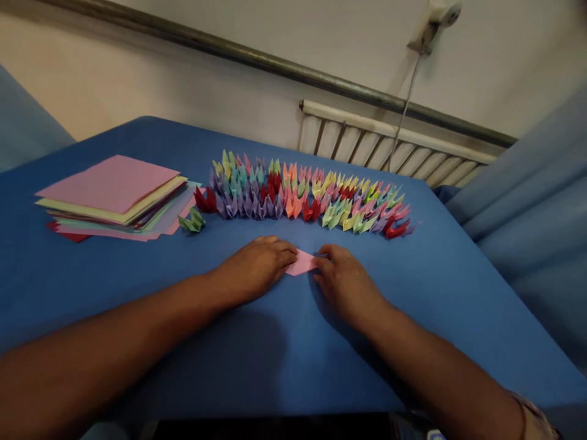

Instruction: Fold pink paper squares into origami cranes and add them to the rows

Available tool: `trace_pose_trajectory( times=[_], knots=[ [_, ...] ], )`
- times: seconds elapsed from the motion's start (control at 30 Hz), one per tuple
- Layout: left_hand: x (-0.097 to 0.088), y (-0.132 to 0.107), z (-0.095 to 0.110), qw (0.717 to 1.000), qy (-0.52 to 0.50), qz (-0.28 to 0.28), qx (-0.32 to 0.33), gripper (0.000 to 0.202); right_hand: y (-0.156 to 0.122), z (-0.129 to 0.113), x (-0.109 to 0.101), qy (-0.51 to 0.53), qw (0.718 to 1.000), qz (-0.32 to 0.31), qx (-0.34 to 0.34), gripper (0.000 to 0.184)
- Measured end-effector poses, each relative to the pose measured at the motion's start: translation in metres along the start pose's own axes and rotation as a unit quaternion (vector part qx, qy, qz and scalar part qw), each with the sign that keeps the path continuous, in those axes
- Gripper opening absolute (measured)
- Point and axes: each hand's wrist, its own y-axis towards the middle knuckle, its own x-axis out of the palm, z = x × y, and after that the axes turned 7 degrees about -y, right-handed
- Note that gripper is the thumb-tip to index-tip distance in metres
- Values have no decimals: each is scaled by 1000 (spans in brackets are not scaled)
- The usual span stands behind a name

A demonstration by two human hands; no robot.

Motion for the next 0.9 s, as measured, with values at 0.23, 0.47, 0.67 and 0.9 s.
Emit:
trace_pose_trajectory(
  times=[0.23, 0.47, 0.67, 0.9],
  knots=[
    [-7, 1, -6, 998, -60, -10, -15, 23, 7, -3, 18, 55, 993, 14, -104, 34],
    [-33, -2, -21, 993, -38, -43, -98, 18, 2, -3, 18, 54, 993, 8, -106, 36],
    [-45, -5, -33, 993, -31, -8, -114, 19, 1, -5, 14, 19, 995, -4, -94, 35],
    [-22, -3, -11, 997, -77, -16, -28, 22, 1, -7, 9, 3, 996, -5, -89, 33]
  ],
)
